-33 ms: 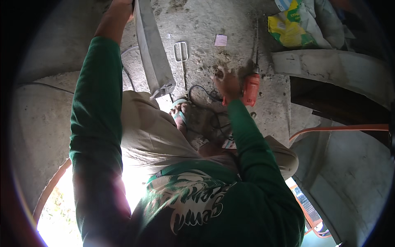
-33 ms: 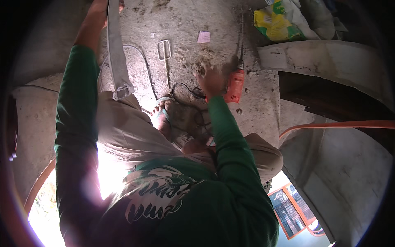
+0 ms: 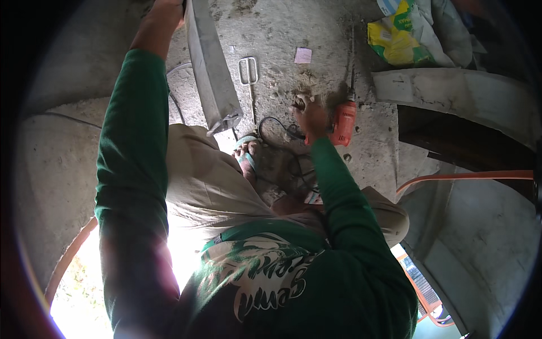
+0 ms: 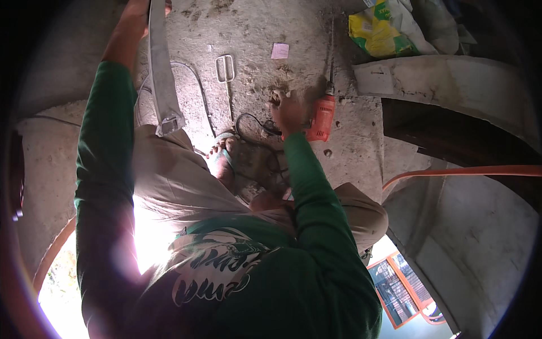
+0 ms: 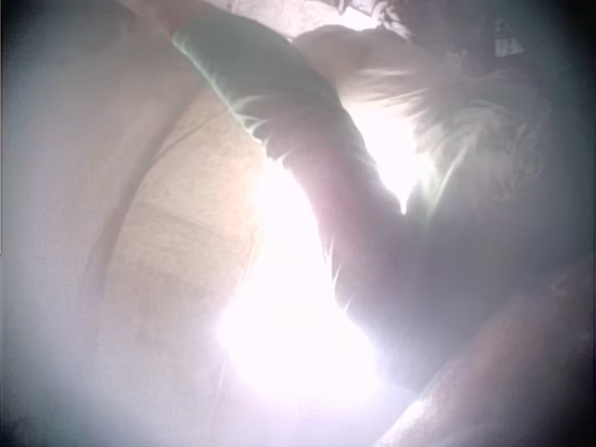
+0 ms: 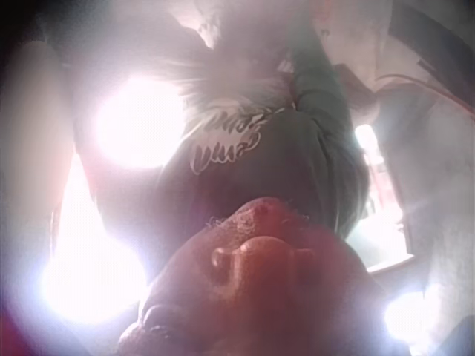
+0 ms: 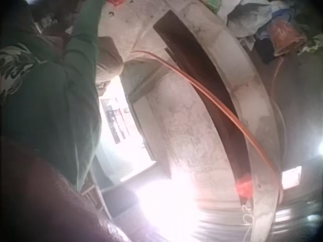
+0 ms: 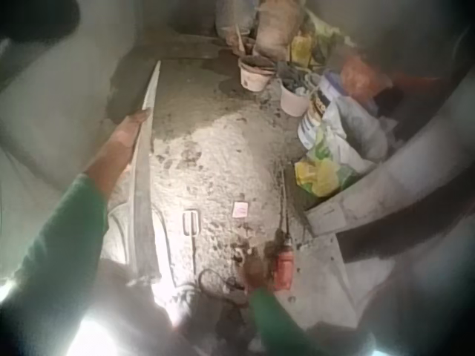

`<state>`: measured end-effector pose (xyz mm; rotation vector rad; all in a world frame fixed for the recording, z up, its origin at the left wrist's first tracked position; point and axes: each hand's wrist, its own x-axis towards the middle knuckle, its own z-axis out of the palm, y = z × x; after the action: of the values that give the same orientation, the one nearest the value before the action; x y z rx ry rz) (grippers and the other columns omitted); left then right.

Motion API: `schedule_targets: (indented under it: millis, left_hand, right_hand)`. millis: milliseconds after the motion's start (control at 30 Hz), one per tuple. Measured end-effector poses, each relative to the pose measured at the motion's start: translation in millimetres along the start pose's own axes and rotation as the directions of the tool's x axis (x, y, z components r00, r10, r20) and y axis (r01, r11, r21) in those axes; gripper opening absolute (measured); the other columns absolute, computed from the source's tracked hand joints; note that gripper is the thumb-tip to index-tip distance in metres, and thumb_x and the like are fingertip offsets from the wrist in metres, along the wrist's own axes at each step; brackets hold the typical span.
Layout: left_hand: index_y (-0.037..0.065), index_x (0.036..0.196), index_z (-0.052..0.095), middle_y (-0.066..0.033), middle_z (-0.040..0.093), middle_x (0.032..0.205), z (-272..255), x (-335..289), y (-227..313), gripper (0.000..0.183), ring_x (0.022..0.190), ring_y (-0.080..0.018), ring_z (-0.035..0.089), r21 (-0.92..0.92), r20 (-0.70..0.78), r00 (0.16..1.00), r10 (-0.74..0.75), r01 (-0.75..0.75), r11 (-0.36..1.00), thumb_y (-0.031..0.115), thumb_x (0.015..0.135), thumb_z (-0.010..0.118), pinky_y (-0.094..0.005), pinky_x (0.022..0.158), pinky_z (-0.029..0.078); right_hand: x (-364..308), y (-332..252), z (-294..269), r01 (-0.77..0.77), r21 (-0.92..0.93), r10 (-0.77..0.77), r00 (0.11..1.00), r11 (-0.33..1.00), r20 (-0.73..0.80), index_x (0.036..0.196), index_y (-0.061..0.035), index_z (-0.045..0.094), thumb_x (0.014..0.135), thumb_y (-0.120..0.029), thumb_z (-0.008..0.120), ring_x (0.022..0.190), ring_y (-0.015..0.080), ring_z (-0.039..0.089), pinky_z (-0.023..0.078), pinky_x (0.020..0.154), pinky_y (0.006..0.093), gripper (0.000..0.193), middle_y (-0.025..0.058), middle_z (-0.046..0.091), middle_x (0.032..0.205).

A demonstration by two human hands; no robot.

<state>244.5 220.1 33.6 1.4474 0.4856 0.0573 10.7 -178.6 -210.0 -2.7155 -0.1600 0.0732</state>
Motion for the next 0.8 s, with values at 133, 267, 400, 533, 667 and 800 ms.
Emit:
schedule_targets:
  millis: [133, 267, 400, 533, 667, 800]
  left_hand:
    - [0.005, 0.105, 0.065, -0.0115, 0.059, 0.074, -1, -8, 2, 0.040, 0.060, -0.0264, 0.056, -0.003, -0.016, 1.000, 0.012, -0.012, 1.000, 0.044, 0.097, 0.062, -0.0428, 0.056, 0.047]
    - [0.005, 0.102, 0.065, -0.0115, 0.058, 0.073, -7, -10, 7, 0.041, 0.058, -0.0265, 0.056, 0.025, -0.007, 1.000, 0.026, -0.026, 0.999, 0.046, 0.096, 0.062, -0.0432, 0.055, 0.047]
    - [0.004, 0.102, 0.066, -0.0116, 0.059, 0.072, -4, -12, 9, 0.041, 0.058, -0.0270, 0.056, -0.047, -0.019, 0.998, 0.064, -0.065, 0.997, 0.045, 0.097, 0.062, -0.0441, 0.056, 0.047]
    - [0.004, 0.101, 0.066, -0.0109, 0.059, 0.071, 6, -17, 15, 0.041, 0.056, -0.0268, 0.056, -0.084, -0.061, 0.998, -0.001, -0.005, 0.996, 0.045, 0.098, 0.061, -0.0427, 0.054, 0.048]
    - [0.005, 0.099, 0.067, -0.0108, 0.059, 0.070, 2, -22, 22, 0.040, 0.055, -0.0263, 0.056, -0.046, -0.068, 0.996, -0.052, 0.049, 0.998, 0.044, 0.098, 0.061, -0.0413, 0.052, 0.048]
    - [0.005, 0.098, 0.067, -0.0115, 0.060, 0.070, -5, -19, 18, 0.039, 0.056, -0.0264, 0.057, -0.045, -0.019, 1.000, 0.001, -0.002, 0.999, 0.044, 0.099, 0.059, -0.0417, 0.053, 0.048]
  right_hand:
    - [-3, 10, 15, 0.007, 0.166, 0.007, 0.997, 0.986, -0.083, 0.109, -0.0098, 0.077, 0.088, -0.024, 0.073, 0.087, 0.0353, 0.071, 0.057, 0.082, 0.0461, 0.026, 0.0174, 0.072, 0.097]
    - [24, 21, 3, -0.355, 0.465, 0.292, 0.935, 0.811, 0.203, 0.110, -0.0105, 0.078, 0.090, -0.024, 0.070, 0.082, 0.0334, 0.073, 0.058, 0.080, 0.0431, 0.025, 0.0155, 0.076, 0.092]
    - [58, 18, -18, -0.371, 0.588, 0.271, 0.928, 0.719, 0.255, 0.113, -0.0079, 0.077, 0.092, -0.024, 0.066, 0.082, 0.0352, 0.073, 0.058, 0.081, 0.0434, 0.028, 0.0148, 0.077, 0.094]
    - [89, 23, -20, -0.030, 0.145, 0.050, 0.989, 0.989, -0.136, 0.108, -0.0051, 0.076, 0.092, -0.026, 0.067, 0.089, 0.0381, 0.072, 0.058, 0.084, 0.0453, 0.028, 0.0161, 0.076, 0.098]
    - [94, 27, -11, -0.050, -0.052, 0.052, 0.998, 0.997, 0.022, 0.113, -0.0041, 0.072, 0.091, -0.027, 0.067, 0.100, 0.0410, 0.069, 0.055, 0.089, 0.0471, 0.032, 0.0191, 0.073, 0.106]
    - [87, 21, -10, 0.055, 0.084, -0.078, 0.952, 0.995, 0.295, 0.126, -0.0036, 0.065, 0.091, -0.025, 0.067, 0.104, 0.0425, 0.066, 0.053, 0.092, 0.0484, 0.041, 0.0207, 0.070, 0.107]
